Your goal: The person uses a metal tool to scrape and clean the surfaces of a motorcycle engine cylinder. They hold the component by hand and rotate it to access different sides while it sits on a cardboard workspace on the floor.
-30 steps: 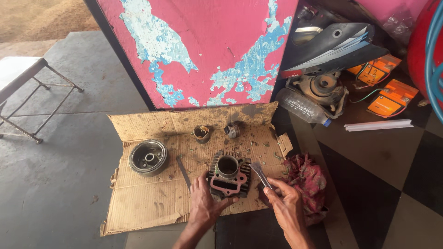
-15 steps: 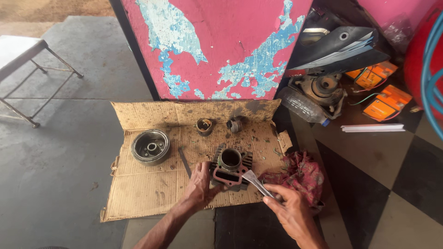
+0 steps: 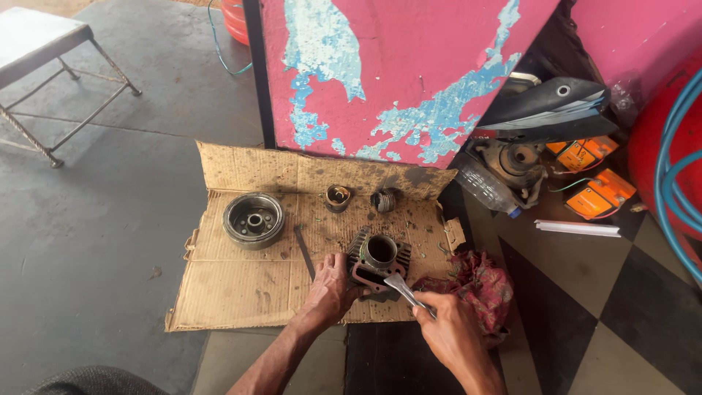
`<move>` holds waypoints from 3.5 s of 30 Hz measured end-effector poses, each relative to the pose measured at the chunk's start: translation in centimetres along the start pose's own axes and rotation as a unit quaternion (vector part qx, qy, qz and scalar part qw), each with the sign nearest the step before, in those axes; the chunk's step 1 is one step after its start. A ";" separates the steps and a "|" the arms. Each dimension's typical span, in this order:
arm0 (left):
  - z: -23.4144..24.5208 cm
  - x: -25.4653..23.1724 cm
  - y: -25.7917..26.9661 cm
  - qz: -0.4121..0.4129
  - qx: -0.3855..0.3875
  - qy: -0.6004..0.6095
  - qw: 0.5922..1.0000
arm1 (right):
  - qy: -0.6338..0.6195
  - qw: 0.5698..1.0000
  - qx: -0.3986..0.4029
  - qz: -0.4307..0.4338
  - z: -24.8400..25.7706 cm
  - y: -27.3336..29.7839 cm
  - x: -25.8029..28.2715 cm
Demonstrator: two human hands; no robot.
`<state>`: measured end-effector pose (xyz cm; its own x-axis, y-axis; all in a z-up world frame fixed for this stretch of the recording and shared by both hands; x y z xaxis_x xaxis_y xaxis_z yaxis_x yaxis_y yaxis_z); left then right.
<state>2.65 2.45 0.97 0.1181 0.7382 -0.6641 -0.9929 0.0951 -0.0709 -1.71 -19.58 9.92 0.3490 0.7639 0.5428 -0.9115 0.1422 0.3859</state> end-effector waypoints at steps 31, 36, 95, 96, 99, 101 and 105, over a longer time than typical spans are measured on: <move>-0.5 1.4 -0.5 -0.011 -0.017 -0.003 1.000 | -0.026 0.992 -0.062 0.106 -1.5 -0.5 2.6; -0.1 1.2 0.1 0.015 -0.019 0.014 1.000 | -0.072 0.996 -0.048 0.030 -3.3 -0.7 0.9; -1.6 -0.9 -0.5 0.127 -0.072 -0.011 0.989 | -0.395 0.912 -0.049 0.100 -6.2 -12.0 -4.1; -1.7 -0.9 -0.7 0.130 -0.060 -0.009 0.990 | -0.394 0.915 -0.032 0.079 -6.1 -12.1 -4.4; -1.5 -0.3 -0.6 0.112 -0.039 -0.007 0.993 | -0.308 0.938 -0.104 0.119 -4.1 -10.5 -4.3; -1.3 0.0 -0.4 0.106 -0.031 -0.006 0.994 | -0.273 0.952 -0.083 0.114 -3.4 -7.7 -4.1; -1.5 0.0 -0.2 0.113 -0.012 -0.006 0.994 | -0.210 0.969 -0.051 0.116 -2.4 -2.1 -2.8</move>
<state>2.82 1.40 -0.13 -0.1078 0.7462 -0.6569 -0.9941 -0.0901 0.0607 -1.33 -20.53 5.84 0.1701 0.4613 0.8708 -0.9854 0.0754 0.1526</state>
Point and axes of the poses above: each hand's wrist, its own y-axis away from the middle knuckle, its own z-axis out of the back of the hand, x = y × z, the point moved 6 cm from there along -y, towards the middle knuckle, and after that the axes turned 10 degrees about -y, right-handed, at the moved point
